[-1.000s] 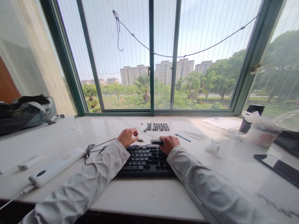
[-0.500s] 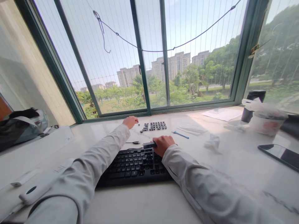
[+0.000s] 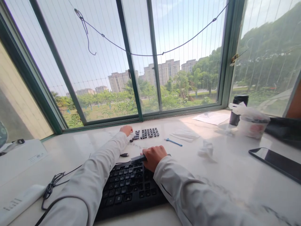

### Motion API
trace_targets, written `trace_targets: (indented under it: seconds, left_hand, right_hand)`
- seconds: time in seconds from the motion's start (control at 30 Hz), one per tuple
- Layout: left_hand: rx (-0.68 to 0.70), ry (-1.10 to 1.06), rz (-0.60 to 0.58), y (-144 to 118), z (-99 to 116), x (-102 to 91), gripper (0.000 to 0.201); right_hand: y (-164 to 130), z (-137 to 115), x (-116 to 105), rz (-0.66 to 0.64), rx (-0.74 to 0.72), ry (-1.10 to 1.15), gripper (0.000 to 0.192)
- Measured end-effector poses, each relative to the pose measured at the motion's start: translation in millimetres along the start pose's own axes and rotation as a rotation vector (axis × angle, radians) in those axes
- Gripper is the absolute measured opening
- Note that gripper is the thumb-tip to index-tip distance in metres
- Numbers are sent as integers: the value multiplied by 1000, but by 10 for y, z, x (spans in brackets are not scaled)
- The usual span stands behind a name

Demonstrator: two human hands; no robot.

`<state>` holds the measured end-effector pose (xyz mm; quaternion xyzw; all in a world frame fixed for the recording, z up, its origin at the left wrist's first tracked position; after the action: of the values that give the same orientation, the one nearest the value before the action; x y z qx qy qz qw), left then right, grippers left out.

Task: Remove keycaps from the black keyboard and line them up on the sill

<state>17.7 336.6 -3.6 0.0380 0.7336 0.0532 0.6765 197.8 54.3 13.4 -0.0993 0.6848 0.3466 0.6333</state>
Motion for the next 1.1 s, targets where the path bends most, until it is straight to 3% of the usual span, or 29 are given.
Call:
trace_targets:
  seconds: [0.53,0.83,1.1]
  left_hand:
    - [-3,0,12,86,-8,90,28]
    - [-31,-48,65,181,-200,2,27]
    - [37,-86,51,199,-181,162,24]
  right_hand:
    - [-1,-6,6,-20,18,18,31]
    - [0,7,16,-9,14,27,31]
    - [1,10,24,-4,14,30,31]
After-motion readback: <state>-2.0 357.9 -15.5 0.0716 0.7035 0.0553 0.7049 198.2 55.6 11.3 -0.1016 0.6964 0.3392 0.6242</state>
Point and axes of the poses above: each hand's wrist, its own y-axis towards the middle knuckle, its own x-axis out of the palm, z = x × y, the point moved 4 cm from there along y, towards the middle knuckle, and after that the axes turned 15 degrees about -x, right-handed, at the moved point
